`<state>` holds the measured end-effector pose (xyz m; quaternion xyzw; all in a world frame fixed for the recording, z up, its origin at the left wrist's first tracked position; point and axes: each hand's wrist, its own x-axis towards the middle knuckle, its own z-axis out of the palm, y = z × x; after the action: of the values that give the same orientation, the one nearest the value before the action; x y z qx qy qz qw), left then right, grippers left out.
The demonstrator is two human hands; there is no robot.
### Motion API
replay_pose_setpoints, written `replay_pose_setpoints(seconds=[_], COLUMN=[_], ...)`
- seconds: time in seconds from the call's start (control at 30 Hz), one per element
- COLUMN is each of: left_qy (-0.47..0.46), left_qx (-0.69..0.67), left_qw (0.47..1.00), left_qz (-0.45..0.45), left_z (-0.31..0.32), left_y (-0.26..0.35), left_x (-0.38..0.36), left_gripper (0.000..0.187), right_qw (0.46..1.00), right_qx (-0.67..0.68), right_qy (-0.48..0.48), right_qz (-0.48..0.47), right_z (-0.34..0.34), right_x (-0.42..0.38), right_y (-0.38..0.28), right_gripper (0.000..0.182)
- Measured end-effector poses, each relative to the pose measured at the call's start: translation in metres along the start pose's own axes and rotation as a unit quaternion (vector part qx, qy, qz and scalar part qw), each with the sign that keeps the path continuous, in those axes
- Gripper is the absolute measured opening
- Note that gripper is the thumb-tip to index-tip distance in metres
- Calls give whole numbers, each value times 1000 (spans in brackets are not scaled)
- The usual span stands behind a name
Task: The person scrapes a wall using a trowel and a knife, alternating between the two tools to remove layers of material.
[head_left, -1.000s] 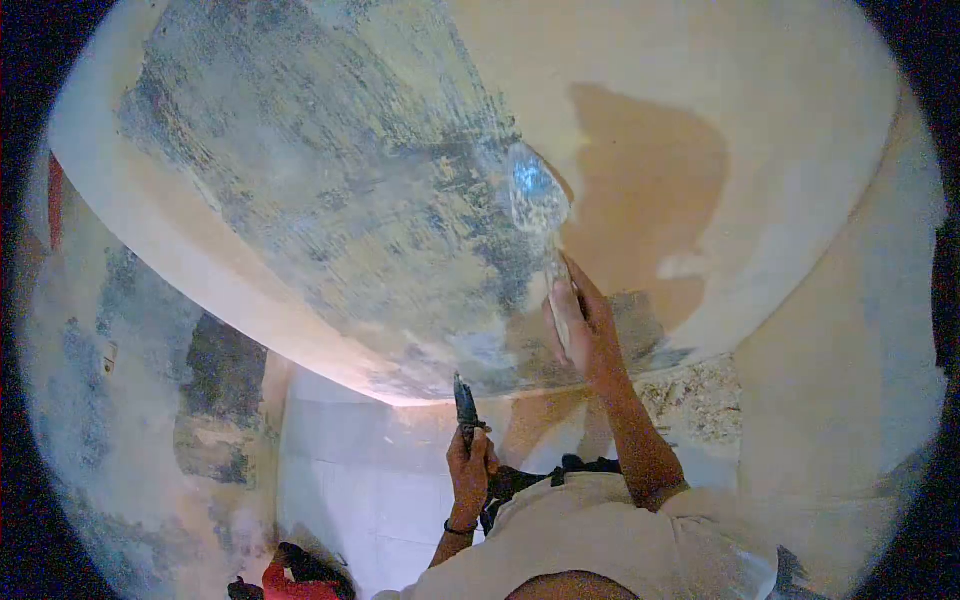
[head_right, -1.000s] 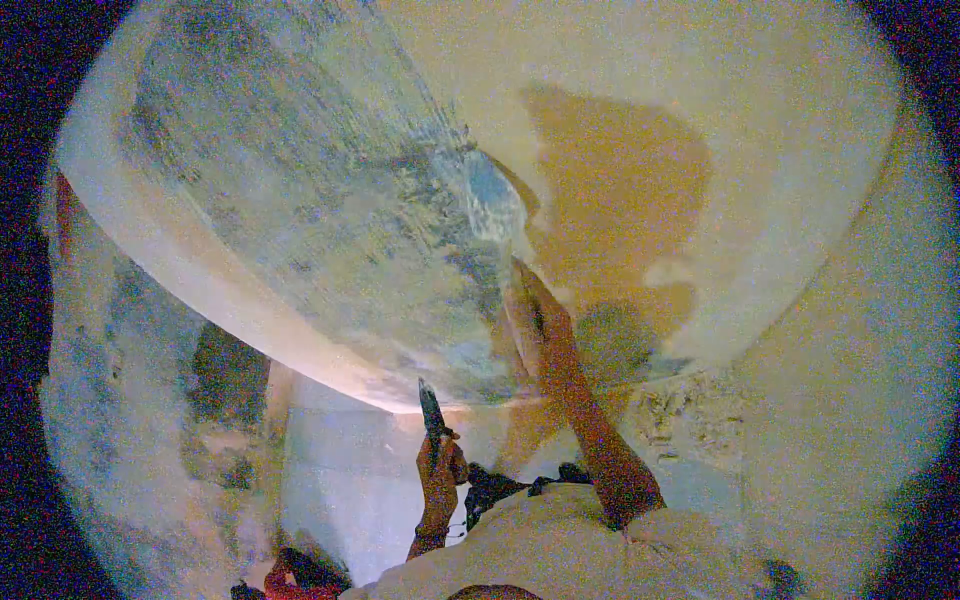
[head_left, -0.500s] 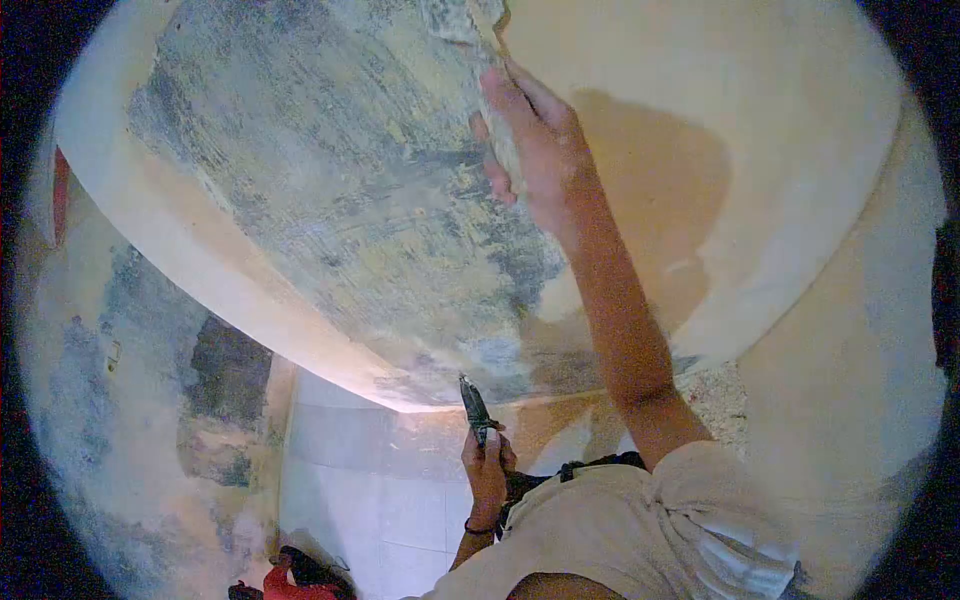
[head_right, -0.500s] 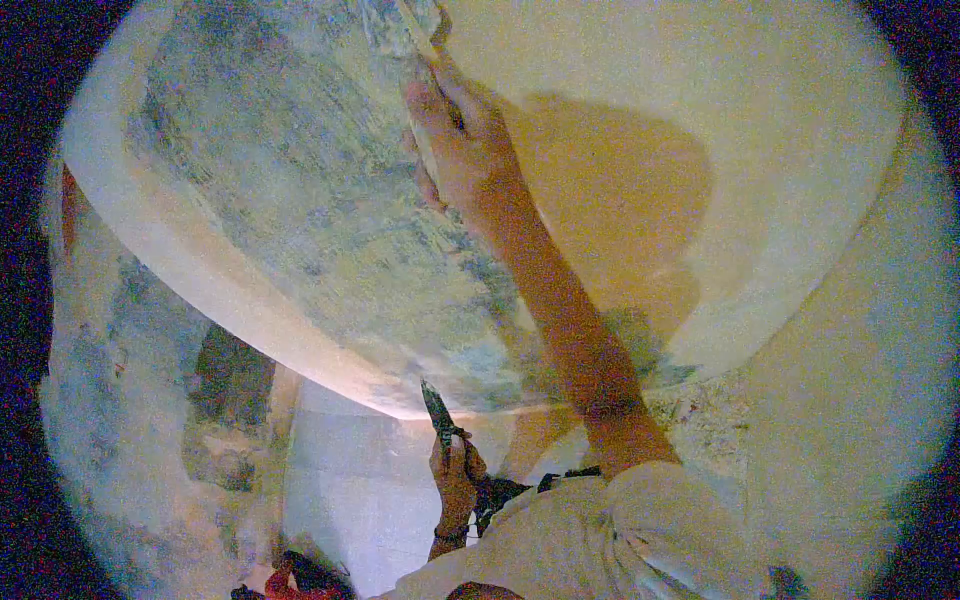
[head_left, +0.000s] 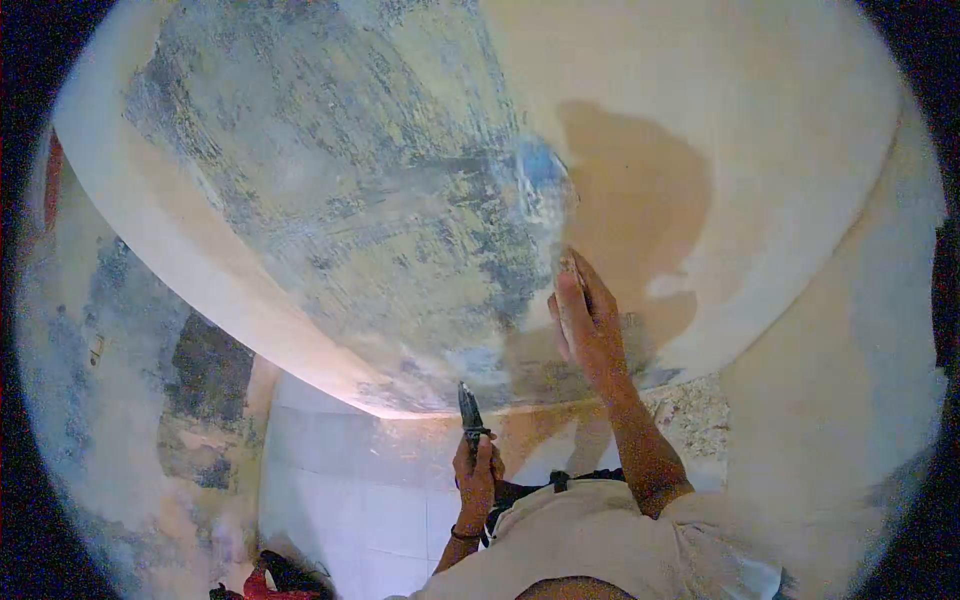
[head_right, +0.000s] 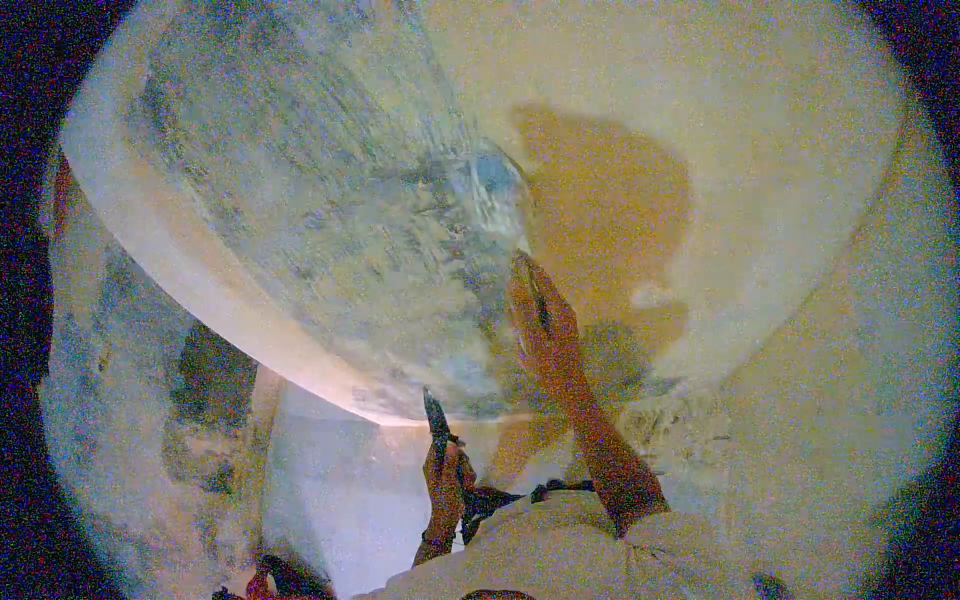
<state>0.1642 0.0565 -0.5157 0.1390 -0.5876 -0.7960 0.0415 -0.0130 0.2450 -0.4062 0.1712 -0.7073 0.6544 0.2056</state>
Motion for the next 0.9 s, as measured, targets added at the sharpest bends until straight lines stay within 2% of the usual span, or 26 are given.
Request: replay_pose_setpoints(seconds=[0.1,0.23,0.3,0.37,0.43,0.53,0.6,0.67,0.73,0.8,0.9], left_qy=[-23,-73,-71,-73,-88,-77,-70,-67,-56,-45,-44], left_qx=[-19,-12,-21,-34,-46,-34,-38,-56,-35,-29,-37], left_qw=[1000,997,997,997,994,995,995,994,996,997,996], left_qz=[-7,2,8,21,35,52,57,62,66,61,62], left_z=[4,13,16,19,22,25,28,31,28,27,26], left_y=[-6,2,5,4,10,18,20,21,16,14,9], left_x=[6,7,4,3,1,4,1,0,1,1,2], left_gripper=[17,18,18,19,19,18,19,20,21,21,20], right_qw=[988,991,984,984,964,952,975,986,992,991,986], right_qx=[119,129,178,175,251,285,211,129,112,135,149], right_qy=[22,3,-17,-16,-34,-109,-36,-35,5,-2,-25], right_qz=[95,45,-18,-31,-85,-38,-52,-102,-55,17,66], right_z=[10,26,36,42,47,38,34,29,27,24,29], right_x=[25,79,105,138,188,195,158,159,146,103,74], right_y=[-65,-110,-136,-170,-175,-220,-229,-166,-120,-126,-102], right_gripper=[52,46,45,46,48,45,41,47,47,46,45])
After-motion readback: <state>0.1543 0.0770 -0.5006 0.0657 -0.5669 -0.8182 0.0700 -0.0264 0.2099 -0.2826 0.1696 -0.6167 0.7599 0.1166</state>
